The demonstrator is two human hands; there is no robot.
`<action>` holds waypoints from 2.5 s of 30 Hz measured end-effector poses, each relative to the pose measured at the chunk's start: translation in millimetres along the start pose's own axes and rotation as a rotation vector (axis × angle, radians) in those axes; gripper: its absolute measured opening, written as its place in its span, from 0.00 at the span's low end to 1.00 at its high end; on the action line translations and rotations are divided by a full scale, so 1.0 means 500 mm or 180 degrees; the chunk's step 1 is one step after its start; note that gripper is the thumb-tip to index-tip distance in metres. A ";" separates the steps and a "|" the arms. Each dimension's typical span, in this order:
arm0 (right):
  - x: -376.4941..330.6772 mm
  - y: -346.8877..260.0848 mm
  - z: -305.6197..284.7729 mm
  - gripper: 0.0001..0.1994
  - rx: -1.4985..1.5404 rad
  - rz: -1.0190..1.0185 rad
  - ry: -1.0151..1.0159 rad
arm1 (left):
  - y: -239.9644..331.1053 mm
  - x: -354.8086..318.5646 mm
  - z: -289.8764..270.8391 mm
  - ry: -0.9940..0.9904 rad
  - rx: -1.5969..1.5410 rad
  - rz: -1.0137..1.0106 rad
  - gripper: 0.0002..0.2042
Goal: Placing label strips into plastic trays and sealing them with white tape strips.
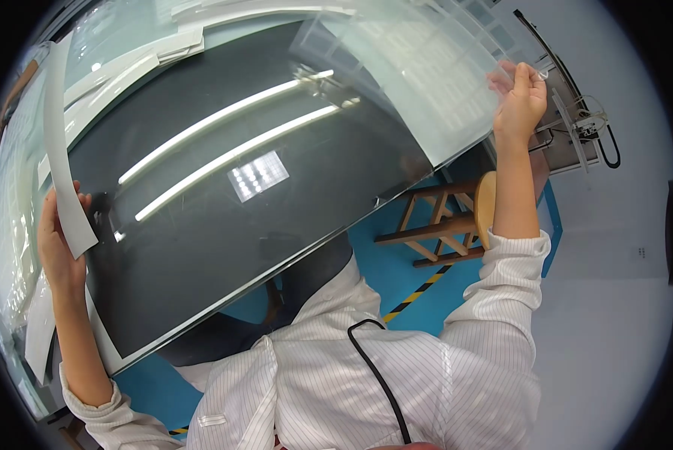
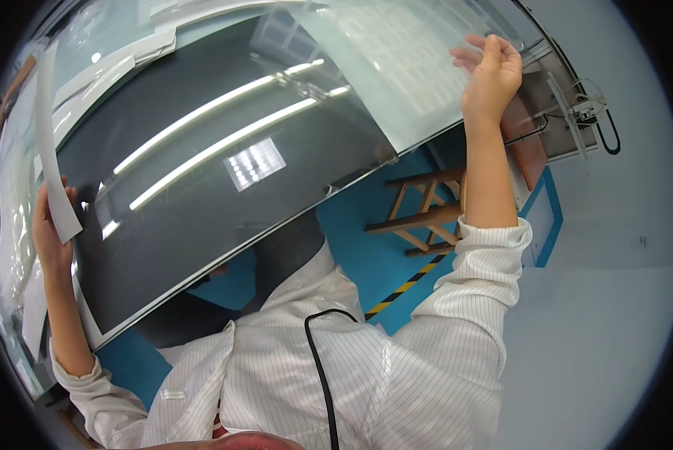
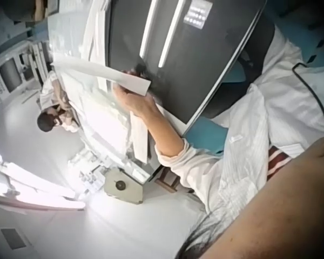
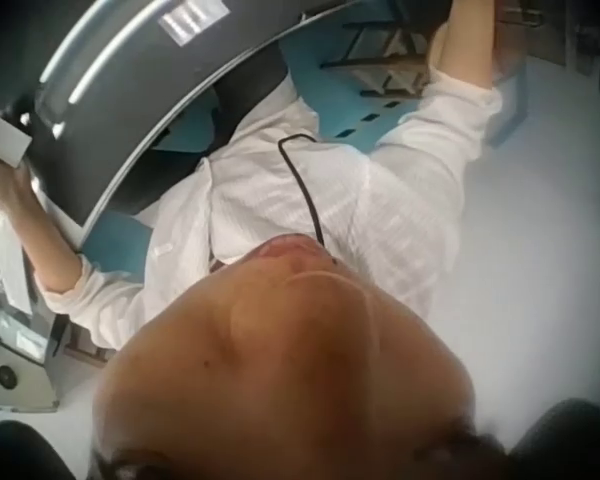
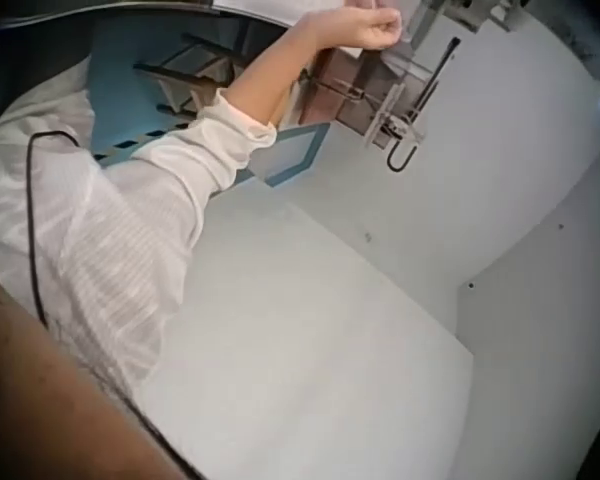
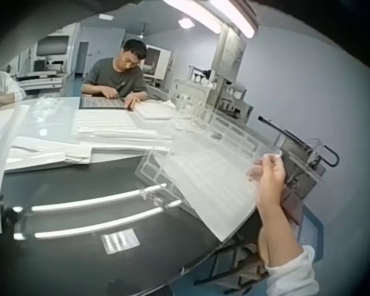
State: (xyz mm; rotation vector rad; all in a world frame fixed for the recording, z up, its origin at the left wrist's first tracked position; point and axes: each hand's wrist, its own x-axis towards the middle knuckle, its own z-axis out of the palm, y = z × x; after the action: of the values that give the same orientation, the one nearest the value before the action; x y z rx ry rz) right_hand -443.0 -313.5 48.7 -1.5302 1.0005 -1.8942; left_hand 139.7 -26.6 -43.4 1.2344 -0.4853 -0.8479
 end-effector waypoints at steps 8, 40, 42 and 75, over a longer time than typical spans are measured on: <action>0.130 0.226 -0.175 0.12 -0.1398 0.0890 0.0733 | -0.002 -0.012 0.012 -0.0112 0.0105 0.0133 0.17; -0.224 -0.184 0.603 0.11 -0.1459 -0.2533 -0.3214 | 0.007 -0.040 0.106 -0.0051 -0.0260 0.0537 0.11; -0.331 -0.251 0.713 0.08 -0.0606 -0.2909 -0.3552 | 0.006 -0.040 0.104 -0.0064 -0.0223 0.0528 0.12; -0.741 -0.402 1.118 0.06 0.0514 -0.4865 -0.3593 | -0.036 -0.006 0.099 -0.0614 -0.0429 0.0906 0.15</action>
State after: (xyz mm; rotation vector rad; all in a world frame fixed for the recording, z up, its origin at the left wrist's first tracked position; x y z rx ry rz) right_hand 200.0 -37.2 40.8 -2.9572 -1.0839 -1.0748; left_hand 96.3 -56.6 -46.2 0.9372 -0.7289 -0.7457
